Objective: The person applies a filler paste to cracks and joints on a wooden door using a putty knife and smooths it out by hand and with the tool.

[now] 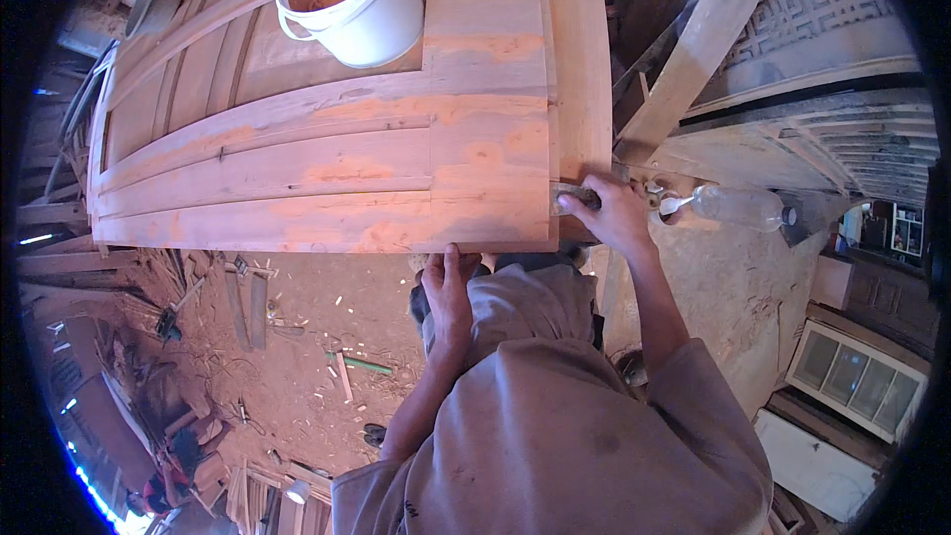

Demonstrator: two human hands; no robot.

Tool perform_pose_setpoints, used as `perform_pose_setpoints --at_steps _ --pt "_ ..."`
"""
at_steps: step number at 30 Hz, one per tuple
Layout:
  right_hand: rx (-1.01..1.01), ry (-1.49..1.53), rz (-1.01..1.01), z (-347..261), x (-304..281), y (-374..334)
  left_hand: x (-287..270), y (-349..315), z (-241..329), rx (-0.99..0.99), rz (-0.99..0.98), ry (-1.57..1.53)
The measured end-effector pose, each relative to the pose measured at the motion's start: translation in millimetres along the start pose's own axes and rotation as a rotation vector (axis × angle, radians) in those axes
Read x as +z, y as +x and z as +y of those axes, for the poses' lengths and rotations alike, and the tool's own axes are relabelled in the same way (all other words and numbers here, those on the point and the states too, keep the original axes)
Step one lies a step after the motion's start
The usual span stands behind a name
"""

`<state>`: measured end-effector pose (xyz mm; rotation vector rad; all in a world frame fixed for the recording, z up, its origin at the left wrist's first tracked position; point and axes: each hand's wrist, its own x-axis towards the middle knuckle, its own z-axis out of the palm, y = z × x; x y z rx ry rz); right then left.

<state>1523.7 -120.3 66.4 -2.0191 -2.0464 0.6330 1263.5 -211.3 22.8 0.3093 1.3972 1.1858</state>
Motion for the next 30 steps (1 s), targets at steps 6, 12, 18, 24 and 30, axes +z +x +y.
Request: perform_pose_setpoints --at_steps 6,12,18,24,30 --pt "0.052 -0.125 0.003 -3 -1 -5 -3 3 -6 0.006 -0.022 -0.014" --pt "0.075 -0.165 -0.015 -9 -24 -1 -4 3 -7 0.033 -0.021 -0.057" --pt "-0.017 -0.178 -0.024 -7 -14 18 -2 2 -6 0.030 -0.016 -0.046" --pt "0.057 -0.272 -0.065 -5 -30 20 1 1 -4 0.032 0.012 -0.038" --pt "0.094 -0.225 -0.113 -8 -74 24 5 0 -1 0.032 0.038 -0.038"
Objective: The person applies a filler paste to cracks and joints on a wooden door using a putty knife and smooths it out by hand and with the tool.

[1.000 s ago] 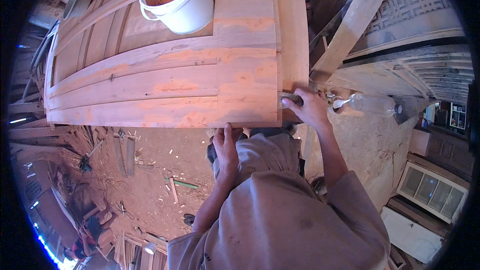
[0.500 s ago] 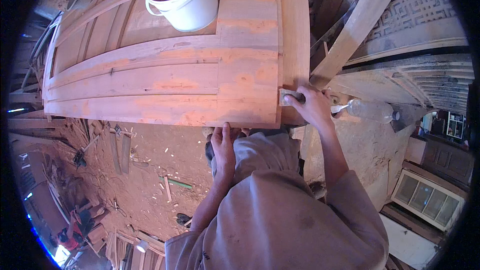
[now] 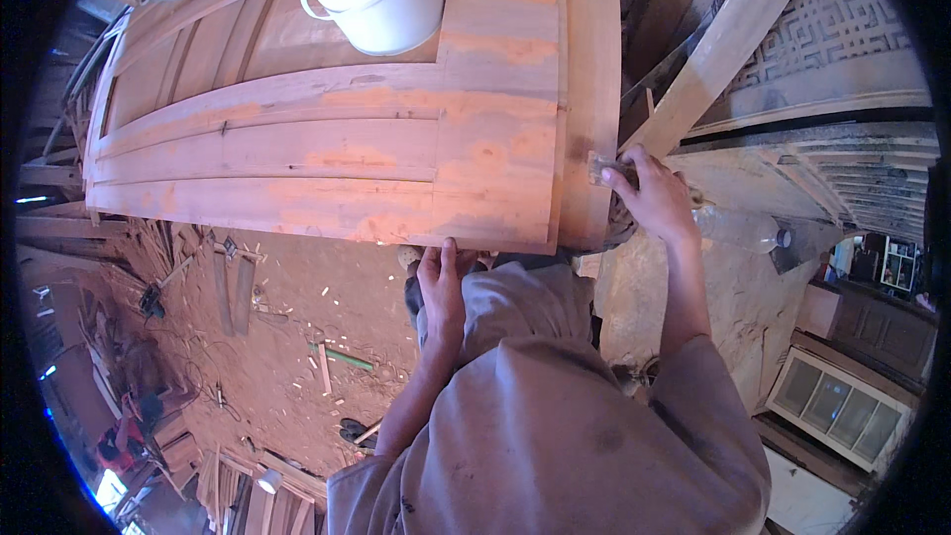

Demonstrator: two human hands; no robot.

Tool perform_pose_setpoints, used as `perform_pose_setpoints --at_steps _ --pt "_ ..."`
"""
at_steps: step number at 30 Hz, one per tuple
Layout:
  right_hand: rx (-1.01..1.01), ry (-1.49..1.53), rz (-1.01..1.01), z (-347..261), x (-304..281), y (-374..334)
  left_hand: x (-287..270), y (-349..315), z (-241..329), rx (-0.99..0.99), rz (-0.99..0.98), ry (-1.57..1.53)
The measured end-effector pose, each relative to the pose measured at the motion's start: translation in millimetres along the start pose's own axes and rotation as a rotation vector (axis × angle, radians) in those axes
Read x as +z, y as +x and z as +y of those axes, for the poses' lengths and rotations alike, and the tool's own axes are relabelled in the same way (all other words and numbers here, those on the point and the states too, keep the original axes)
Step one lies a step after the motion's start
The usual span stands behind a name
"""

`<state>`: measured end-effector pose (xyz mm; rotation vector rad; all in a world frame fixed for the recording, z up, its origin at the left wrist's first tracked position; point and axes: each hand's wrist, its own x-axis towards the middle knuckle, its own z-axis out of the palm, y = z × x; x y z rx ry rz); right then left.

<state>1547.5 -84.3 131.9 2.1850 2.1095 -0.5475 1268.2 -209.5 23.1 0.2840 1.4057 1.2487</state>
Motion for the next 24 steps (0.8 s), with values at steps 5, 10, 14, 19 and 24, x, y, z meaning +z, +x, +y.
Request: perform_pose_setpoints --at_steps 5,10,14,19,24 --pt "-0.365 0.299 -0.091 18 14 -4 -6 3 -2 -0.014 -0.050 -0.011" --pt "-0.320 -0.063 -0.301 -16 -17 -8 -5 2 -6 0.019 -0.054 -0.079" --pt "-0.408 -0.217 -0.242 -22 -6 -6 -6 4 -13 0.015 -0.050 -0.107" --pt "-0.454 -0.279 -0.271 -38 -3 -2 -5 3 -9 0.046 -0.028 -0.068" --pt "-0.485 -0.272 -0.215 -39 5 -5 2 0 0 0.059 -0.026 -0.082"
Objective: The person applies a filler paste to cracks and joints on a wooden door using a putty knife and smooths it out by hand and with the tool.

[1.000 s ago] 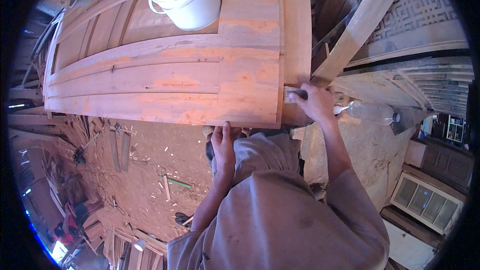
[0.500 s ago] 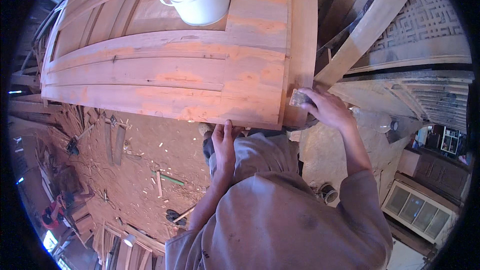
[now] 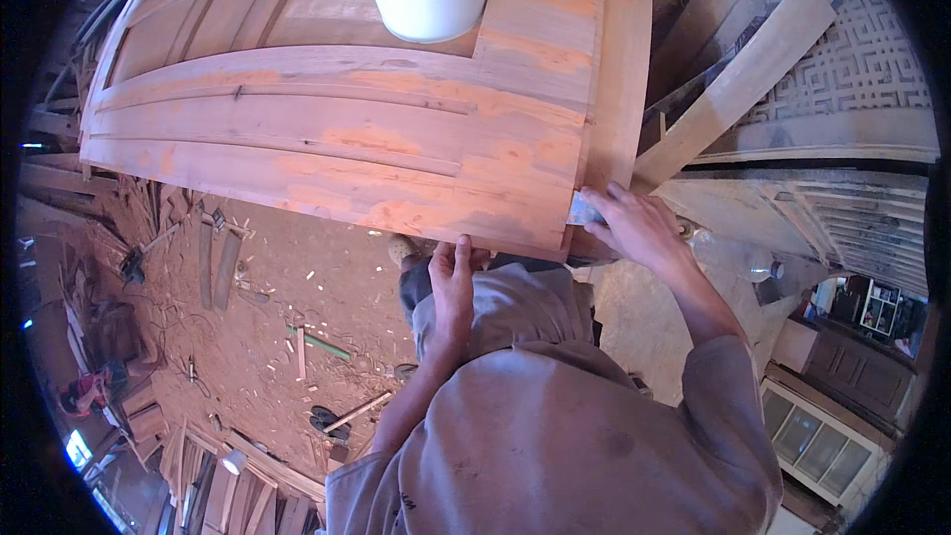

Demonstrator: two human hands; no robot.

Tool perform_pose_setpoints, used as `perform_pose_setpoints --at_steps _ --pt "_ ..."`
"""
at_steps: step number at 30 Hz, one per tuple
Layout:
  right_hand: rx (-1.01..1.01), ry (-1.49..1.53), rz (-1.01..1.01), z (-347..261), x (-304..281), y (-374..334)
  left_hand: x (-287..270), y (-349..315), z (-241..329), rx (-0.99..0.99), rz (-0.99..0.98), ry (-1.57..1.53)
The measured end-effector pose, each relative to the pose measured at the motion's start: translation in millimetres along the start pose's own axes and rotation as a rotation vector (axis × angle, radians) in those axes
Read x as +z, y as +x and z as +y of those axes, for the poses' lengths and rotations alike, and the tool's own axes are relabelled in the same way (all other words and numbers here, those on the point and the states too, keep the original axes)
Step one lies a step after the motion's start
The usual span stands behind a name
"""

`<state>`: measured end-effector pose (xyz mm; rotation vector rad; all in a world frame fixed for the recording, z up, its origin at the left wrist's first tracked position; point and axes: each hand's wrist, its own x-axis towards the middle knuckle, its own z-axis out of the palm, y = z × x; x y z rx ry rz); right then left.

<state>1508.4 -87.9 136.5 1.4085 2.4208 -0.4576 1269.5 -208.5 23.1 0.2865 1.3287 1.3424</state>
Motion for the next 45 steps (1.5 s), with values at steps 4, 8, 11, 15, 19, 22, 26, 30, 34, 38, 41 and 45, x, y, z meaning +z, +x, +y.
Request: perform_pose_setpoints --at_steps 4,8,11,15,19,22,26,30,34,38,41,45 --pt "0.020 -0.017 -0.077 -4 -8 2 1 0 -1 0.014 0.016 -0.032" --pt "0.073 -0.011 -0.190 -17 -23 6 -2 2 -2 0.003 0.020 -0.007" --pt "0.031 -0.066 -0.030 -12 0 0 3 -1 2 -0.015 0.024 -0.018" --pt "0.000 -0.108 -0.002 -14 8 6 1 -1 4 0.016 -0.029 -0.041" --pt "-0.019 -0.157 -0.158 -23 -9 20 3 -2 6 -0.023 0.012 0.007" --pt "-0.017 -0.186 -0.339 -9 -6 14 1 -1 3 -0.035 0.008 0.007" --pt "0.067 -0.083 0.010 7 -22 -7 -1 4 -5 0.002 -0.005 -0.015" --pt "0.035 -0.087 -0.170 1 -40 9 -8 4 -8 0.003 -0.011 -0.014" --pt "0.005 -0.051 -0.077 -2 -31 16 1 0 -2 -0.009 0.043 -0.036" --pt "-0.006 -0.073 -0.061 -4 -29 22 0 1 -3 -0.008 0.032 -0.031" --pt "0.009 -0.081 -0.051 -6 -24 22 1 -1 -1 -0.012 0.036 -0.014" --pt "0.053 -0.098 -0.090 -7 -18 26 4 -2 2 -0.018 0.053 0.011"
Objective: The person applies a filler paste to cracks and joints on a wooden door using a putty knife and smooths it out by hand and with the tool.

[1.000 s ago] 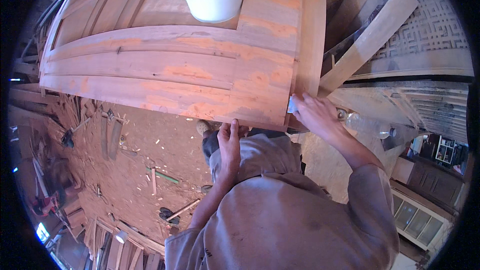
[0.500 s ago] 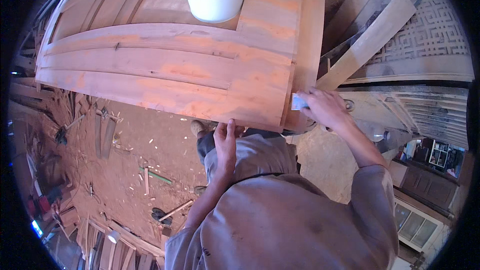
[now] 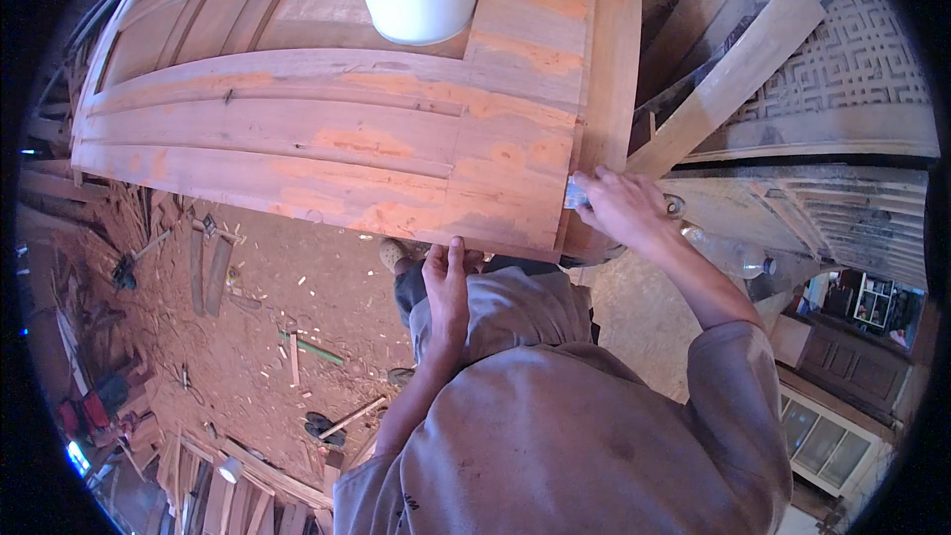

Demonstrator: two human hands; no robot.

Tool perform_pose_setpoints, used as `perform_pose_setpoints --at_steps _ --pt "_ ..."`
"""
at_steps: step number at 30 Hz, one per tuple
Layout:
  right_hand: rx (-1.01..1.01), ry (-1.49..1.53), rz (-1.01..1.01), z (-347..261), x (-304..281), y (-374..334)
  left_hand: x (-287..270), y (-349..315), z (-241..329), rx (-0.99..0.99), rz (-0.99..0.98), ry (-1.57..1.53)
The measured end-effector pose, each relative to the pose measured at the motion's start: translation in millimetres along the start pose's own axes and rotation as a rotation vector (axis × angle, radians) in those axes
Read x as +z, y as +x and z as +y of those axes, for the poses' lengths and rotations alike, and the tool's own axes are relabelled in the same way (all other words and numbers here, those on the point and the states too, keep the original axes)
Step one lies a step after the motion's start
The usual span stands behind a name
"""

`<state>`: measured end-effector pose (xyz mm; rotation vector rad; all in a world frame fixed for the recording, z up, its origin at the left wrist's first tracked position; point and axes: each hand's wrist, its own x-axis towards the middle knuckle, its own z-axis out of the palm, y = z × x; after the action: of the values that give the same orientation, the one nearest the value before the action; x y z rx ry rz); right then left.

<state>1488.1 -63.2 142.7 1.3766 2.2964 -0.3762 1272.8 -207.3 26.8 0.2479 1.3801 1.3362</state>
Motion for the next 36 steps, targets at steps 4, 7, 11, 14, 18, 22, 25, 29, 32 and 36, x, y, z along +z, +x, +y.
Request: perform_pose_setpoints --at_steps 4,7,11,14,18,22,25,29,32,36 --pt "-0.011 -0.067 -0.021 9 11 0 -2 5 -6 0.036 -0.037 -0.086" --pt "-0.042 -0.115 -0.045 28 23 -6 4 0 4 0.032 0.003 -0.030" --pt "-0.026 0.050 -0.039 0 5 -41 -7 2 -8 0.036 -0.022 -0.021" --pt "0.017 0.014 -0.060 -11 18 -40 -3 5 -5 0.019 -0.039 -0.054" --pt "-0.031 0.041 -0.010 -19 13 -36 -2 1 1 -0.008 -0.020 -0.049" --pt "-0.053 0.036 -0.003 -21 12 -34 -8 5 -8 0.006 -0.045 -0.030" --pt "-0.056 0.007 0.054 -19 23 -35 -6 4 -8 0.019 -0.028 -0.029" --pt "-0.038 0.022 -0.019 -21 19 -32 -5 2 -3 0.010 -0.039 -0.047" --pt "-0.056 -0.026 0.051 -20 31 -33 -6 3 -3 0.003 -0.045 -0.047" --pt "-0.006 0.022 -0.024 -26 32 -31 -5 2 -1 -0.024 -0.040 -0.038"
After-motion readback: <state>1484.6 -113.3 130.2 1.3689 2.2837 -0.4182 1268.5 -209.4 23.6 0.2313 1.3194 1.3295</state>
